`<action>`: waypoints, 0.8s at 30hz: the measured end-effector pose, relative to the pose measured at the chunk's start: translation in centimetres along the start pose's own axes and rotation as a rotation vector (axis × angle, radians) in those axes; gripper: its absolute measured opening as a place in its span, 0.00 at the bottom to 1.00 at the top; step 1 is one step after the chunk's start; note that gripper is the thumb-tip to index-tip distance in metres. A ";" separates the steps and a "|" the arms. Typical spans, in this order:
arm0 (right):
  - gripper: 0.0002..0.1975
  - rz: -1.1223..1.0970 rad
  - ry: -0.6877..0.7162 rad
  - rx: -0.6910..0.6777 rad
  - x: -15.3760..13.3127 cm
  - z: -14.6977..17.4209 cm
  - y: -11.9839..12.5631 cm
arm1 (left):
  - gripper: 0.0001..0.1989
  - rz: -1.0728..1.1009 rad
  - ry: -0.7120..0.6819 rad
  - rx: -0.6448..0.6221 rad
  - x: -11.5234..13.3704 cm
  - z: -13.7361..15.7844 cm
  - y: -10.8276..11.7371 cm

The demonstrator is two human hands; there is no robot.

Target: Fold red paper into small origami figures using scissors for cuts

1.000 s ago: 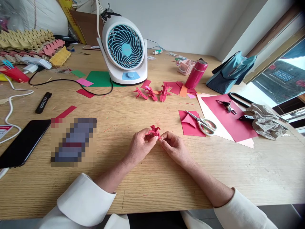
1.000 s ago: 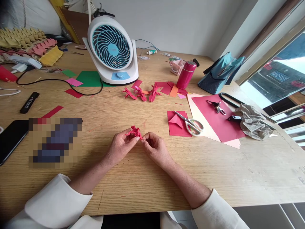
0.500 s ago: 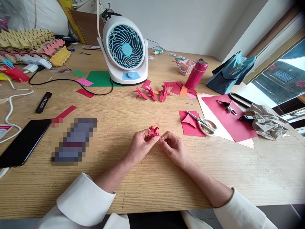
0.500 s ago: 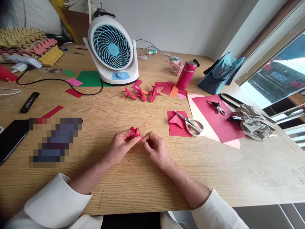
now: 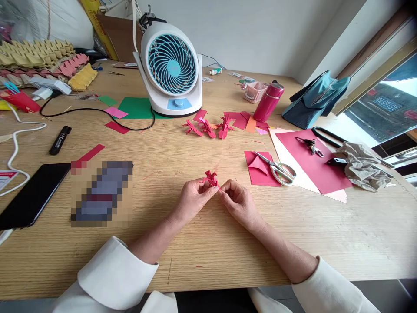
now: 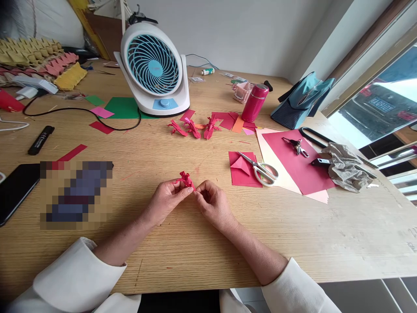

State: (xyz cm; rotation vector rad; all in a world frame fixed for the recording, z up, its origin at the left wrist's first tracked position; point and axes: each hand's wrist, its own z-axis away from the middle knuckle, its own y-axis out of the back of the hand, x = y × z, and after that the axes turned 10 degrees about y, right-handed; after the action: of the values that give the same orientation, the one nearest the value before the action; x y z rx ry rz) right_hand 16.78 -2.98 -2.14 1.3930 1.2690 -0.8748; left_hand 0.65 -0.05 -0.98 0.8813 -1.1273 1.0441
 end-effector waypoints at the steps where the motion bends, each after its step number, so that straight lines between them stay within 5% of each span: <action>1: 0.12 0.008 0.002 -0.005 0.0 0.0 0.0 | 0.11 0.005 0.005 -0.002 0.0 0.0 0.0; 24: 0.16 0.122 0.014 -0.070 -0.1 -0.1 0.3 | 0.07 0.067 -0.011 0.069 0.2 0.0 -0.2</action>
State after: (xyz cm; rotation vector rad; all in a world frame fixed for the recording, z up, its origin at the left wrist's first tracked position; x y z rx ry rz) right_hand 17.05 -2.89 -1.97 1.4076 1.2007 -0.7312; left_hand 0.87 -0.05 -0.77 0.9097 -1.1423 1.1396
